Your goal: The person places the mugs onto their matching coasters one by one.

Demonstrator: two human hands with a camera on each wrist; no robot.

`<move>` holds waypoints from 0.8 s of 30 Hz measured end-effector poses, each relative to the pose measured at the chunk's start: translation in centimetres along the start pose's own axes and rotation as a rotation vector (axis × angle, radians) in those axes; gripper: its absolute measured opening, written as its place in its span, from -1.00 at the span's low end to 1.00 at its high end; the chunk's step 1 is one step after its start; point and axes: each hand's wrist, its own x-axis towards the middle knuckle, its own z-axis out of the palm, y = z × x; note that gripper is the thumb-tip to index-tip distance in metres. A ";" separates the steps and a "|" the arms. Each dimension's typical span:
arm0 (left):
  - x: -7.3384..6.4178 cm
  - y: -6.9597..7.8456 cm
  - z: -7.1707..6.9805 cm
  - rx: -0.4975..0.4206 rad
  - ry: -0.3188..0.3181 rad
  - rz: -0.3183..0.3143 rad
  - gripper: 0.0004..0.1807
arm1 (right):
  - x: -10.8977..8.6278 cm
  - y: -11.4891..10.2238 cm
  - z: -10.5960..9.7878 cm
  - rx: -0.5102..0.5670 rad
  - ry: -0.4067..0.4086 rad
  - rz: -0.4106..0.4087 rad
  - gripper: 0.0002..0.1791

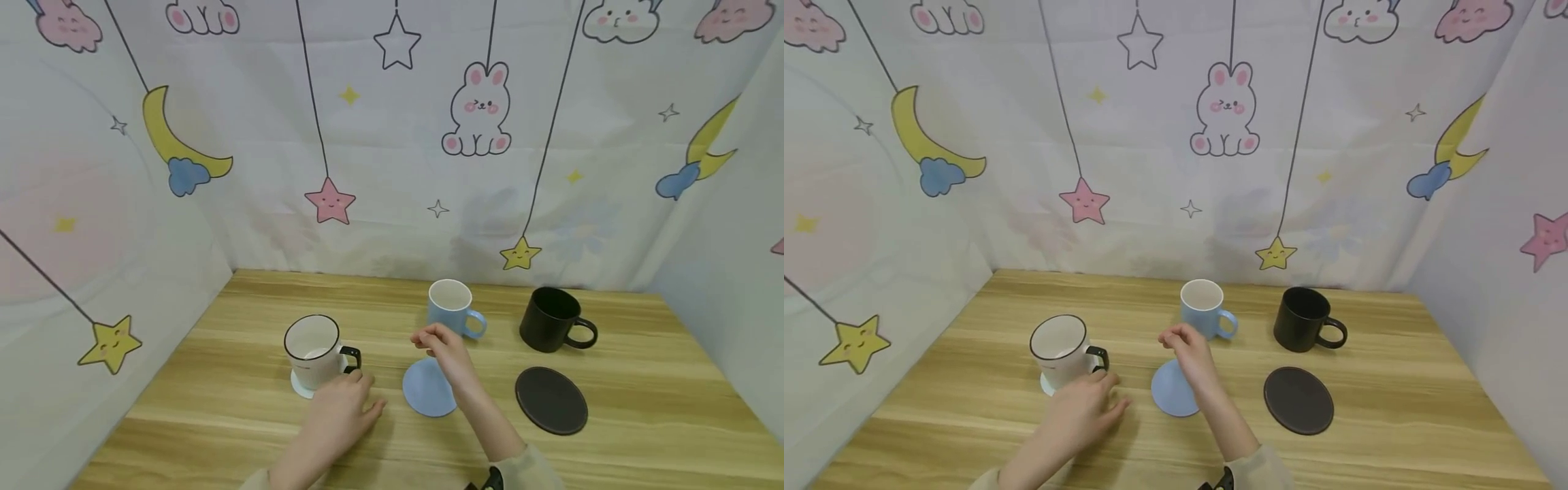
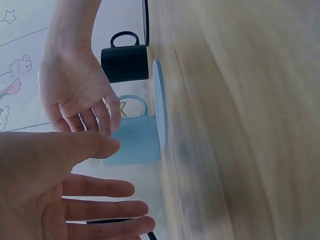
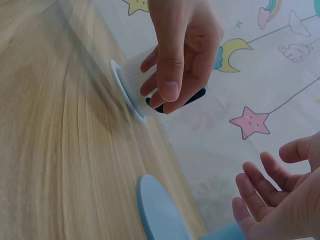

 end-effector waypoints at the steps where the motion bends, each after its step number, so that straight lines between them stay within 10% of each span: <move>1: 0.2 0.1 0.0 0.001 -0.004 0.004 -0.69 | 0.1 0.0 -0.1 -0.003 0.002 -0.003 -0.78; 24: 2.0 1.2 1.2 -0.042 -0.161 0.045 -0.46 | 1.3 0.4 -2.8 0.055 0.131 -0.027 -0.76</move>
